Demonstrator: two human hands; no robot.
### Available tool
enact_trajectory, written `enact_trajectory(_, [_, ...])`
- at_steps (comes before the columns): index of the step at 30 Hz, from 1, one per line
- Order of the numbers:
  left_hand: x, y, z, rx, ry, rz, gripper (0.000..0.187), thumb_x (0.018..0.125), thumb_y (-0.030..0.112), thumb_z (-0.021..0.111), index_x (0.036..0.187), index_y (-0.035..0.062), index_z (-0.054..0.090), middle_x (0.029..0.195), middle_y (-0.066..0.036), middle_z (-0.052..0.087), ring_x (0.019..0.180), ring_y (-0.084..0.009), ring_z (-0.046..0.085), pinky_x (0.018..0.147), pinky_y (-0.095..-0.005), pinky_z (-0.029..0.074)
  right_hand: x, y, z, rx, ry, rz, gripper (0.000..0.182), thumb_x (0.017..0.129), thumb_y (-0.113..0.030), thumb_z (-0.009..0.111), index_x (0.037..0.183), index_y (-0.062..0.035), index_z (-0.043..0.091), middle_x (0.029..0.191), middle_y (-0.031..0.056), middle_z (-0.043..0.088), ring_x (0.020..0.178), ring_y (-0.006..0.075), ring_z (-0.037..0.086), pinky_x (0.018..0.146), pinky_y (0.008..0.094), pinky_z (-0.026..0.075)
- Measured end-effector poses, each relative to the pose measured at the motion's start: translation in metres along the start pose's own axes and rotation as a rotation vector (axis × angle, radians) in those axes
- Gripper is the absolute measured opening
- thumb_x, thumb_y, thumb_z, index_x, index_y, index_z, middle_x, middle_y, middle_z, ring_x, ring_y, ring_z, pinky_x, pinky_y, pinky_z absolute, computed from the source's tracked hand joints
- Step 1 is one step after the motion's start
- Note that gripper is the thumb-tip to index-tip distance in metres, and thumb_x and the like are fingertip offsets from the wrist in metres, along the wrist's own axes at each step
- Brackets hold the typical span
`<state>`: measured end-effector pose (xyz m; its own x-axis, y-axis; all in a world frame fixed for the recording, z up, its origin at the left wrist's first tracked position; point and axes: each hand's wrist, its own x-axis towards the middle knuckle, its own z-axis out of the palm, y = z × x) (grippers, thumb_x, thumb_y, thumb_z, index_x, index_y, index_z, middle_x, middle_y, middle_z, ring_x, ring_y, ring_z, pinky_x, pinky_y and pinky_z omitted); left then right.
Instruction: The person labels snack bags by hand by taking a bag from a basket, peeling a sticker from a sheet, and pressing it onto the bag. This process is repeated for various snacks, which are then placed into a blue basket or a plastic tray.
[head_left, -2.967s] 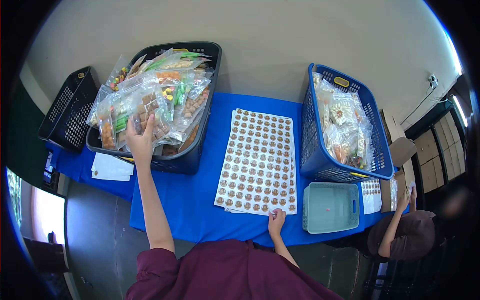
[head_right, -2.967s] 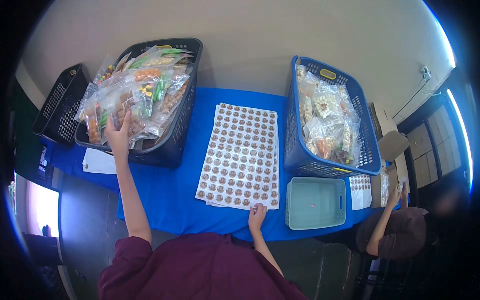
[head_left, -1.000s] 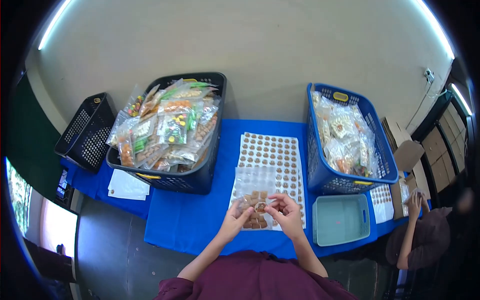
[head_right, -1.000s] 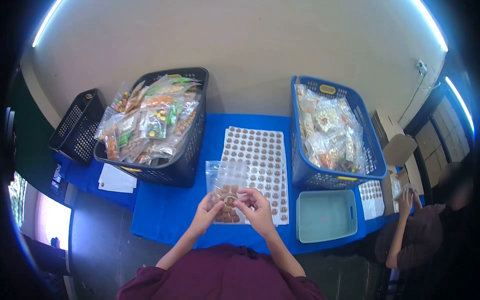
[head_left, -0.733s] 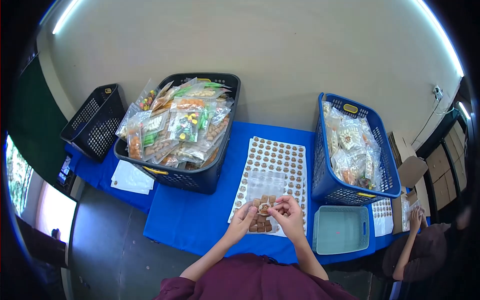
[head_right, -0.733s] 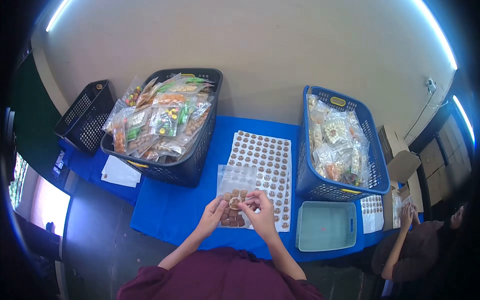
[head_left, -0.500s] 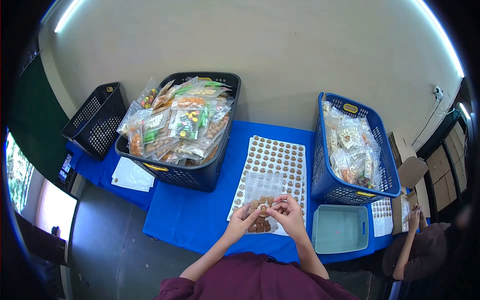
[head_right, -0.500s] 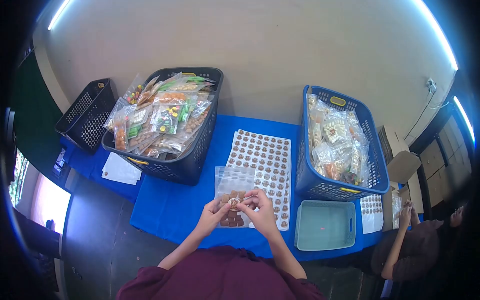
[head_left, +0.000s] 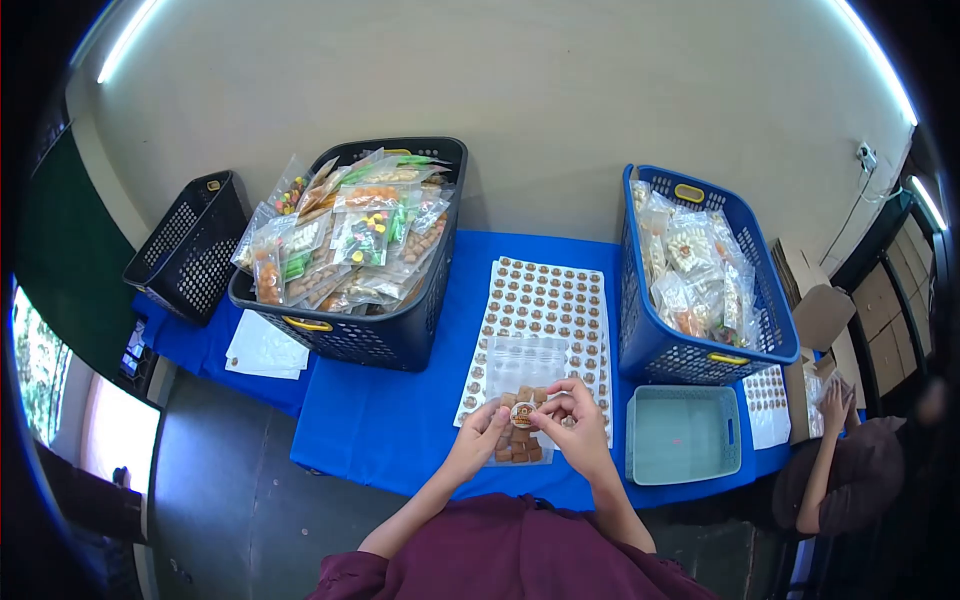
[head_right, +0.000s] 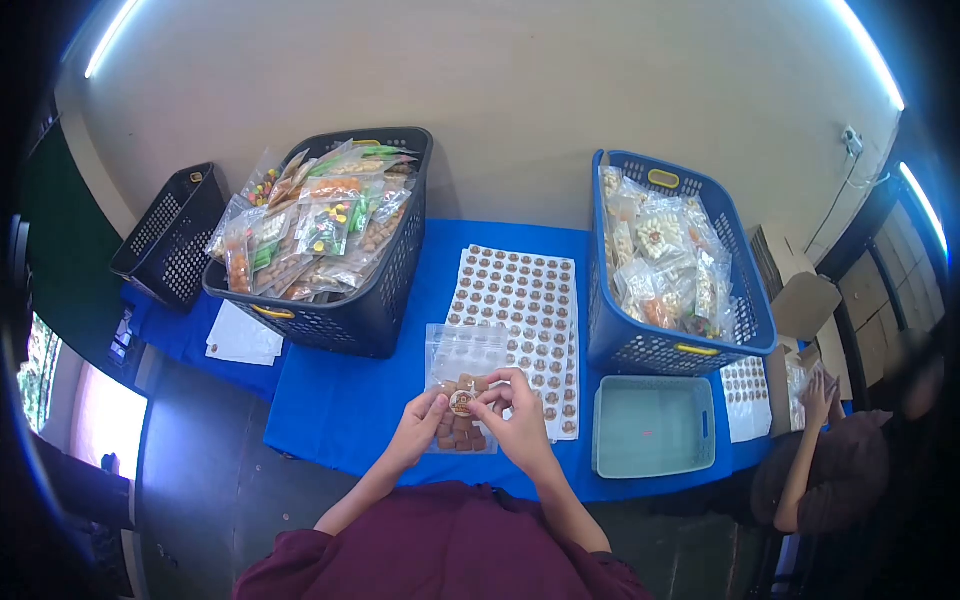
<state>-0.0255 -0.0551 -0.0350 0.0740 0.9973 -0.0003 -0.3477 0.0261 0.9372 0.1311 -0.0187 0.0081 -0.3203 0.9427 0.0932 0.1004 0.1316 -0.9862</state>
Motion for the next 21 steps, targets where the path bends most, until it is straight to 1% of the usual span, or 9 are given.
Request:
enact_trajectory(3, [-0.005,-0.004,-0.007,0.030,-0.013,-0.108,0.034,0.090,0.024,0.048,0.114,-0.0014,0.045,0.103,-0.009,0.057,0.087,-0.0105,0.057,0.071,-0.0212,0.046,-0.010,-0.009,0.004,-0.024,0.012,-0.003,0.030,0.074,-0.002,0.064,0.098,-0.0022,0.045,0.073,0.0043,0.061,0.059,0.0031,0.046,0.055,0.0172,0.036])
enact_trajectory(6, [-0.010,0.005,0.001,0.003,-0.022,-0.079,0.032,0.088,0.019,0.052,0.113,-0.0009,0.045,0.098,-0.009,0.059,0.080,-0.0098,0.059,0.064,-0.0195,0.046,-0.014,-0.016,0.008,-0.031,0.039,0.010,0.030,0.074,-0.002,0.063,0.098,-0.0022,0.044,0.071,0.0034,0.060,0.058,0.0027,0.045,0.054,0.0171,0.035])
enact_trajectory(9, [-0.015,0.015,0.007,-0.090,-0.019,-0.091,0.031,0.087,0.012,0.054,0.114,-0.0019,0.046,0.101,-0.009,0.059,0.088,-0.0125,0.058,0.076,-0.0249,0.047,-0.017,-0.018,0.012,-0.087,0.074,0.007,0.032,0.074,-0.004,0.064,0.099,-0.0021,0.045,0.068,0.0031,0.059,0.054,0.0030,0.043,0.050,0.0187,0.033])
enact_trajectory(12, [-0.016,0.010,0.003,-0.038,-0.038,-0.054,0.034,0.088,0.016,0.053,0.114,-0.0029,0.043,0.099,-0.009,0.059,0.086,-0.0120,0.059,0.068,-0.0220,0.048,-0.019,-0.018,0.019,-0.240,0.115,0.012,0.036,0.072,-0.009,0.066,0.101,-0.0024,0.045,0.064,0.0038,0.058,0.048,0.0042,0.040,0.044,0.0221,0.031])
enact_trajectory(14, [-0.017,0.004,-0.002,-0.038,0.031,-0.105,0.034,0.088,0.015,0.052,0.115,-0.0035,0.043,0.100,-0.010,0.058,0.089,-0.0135,0.059,0.072,-0.0242,0.048,-0.019,-0.016,0.025,-0.330,0.163,0.046,0.041,0.071,-0.013,0.069,0.103,-0.0034,0.045,0.065,0.0048,0.057,0.048,0.0049,0.039,0.042,0.0230,0.029])
enact_trajectory(15, [-0.016,0.003,-0.005,-0.036,0.063,-0.124,0.034,0.088,0.015,0.051,0.116,-0.0038,0.042,0.101,-0.010,0.058,0.090,-0.0143,0.059,0.075,-0.0253,0.049,-0.018,-0.010,0.025,-0.398,0.230,-0.009,0.044,0.070,-0.015,0.071,0.104,-0.0039,0.045,0.067,0.0048,0.057,0.049,0.0051,0.039,0.043,0.0233,0.031])
enact_trajectory(17, [-0.015,0.015,-0.006,-0.077,0.039,-0.121,0.034,0.089,0.015,0.051,0.116,-0.0037,0.042,0.100,-0.010,0.058,0.090,-0.0142,0.059,0.075,-0.0258,0.049,-0.013,0.012,0.024,-0.535,0.358,-0.124,0.050,0.069,-0.019,0.073,0.107,-0.0049,0.044,0.071,0.0049,0.058,0.050,0.0057,0.040,0.044,0.0240,0.033])
enact_trajectory(20, [-0.019,0.027,-0.006,-0.076,0.007,-0.140,0.031,0.088,0.012,0.051,0.115,-0.0029,0.044,0.101,-0.009,0.058,0.090,-0.0130,0.057,0.078,-0.0257,0.047,-0.010,0.020,0.027,0.040,0.178,0.011,0.046,0.070,-0.019,0.073,0.104,-0.0029,0.047,0.080,0.0049,0.059,0.059,0.0067,0.049,0.052,0.0242,0.041])
enact_trajectory(21, [-0.019,0.029,-0.006,-0.064,-0.007,-0.149,0.029,0.088,0.011,0.051,0.114,-0.0026,0.045,0.101,-0.008,0.058,0.090,-0.0124,0.057,0.079,-0.0255,0.046,-0.010,0.020,0.029,0.157,0.139,0.039,0.041,0.071,-0.018,0.072,0.101,-0.0022,0.049,0.080,0.0046,0.059,0.062,0.0071,0.051,0.056,0.0241,0.042])
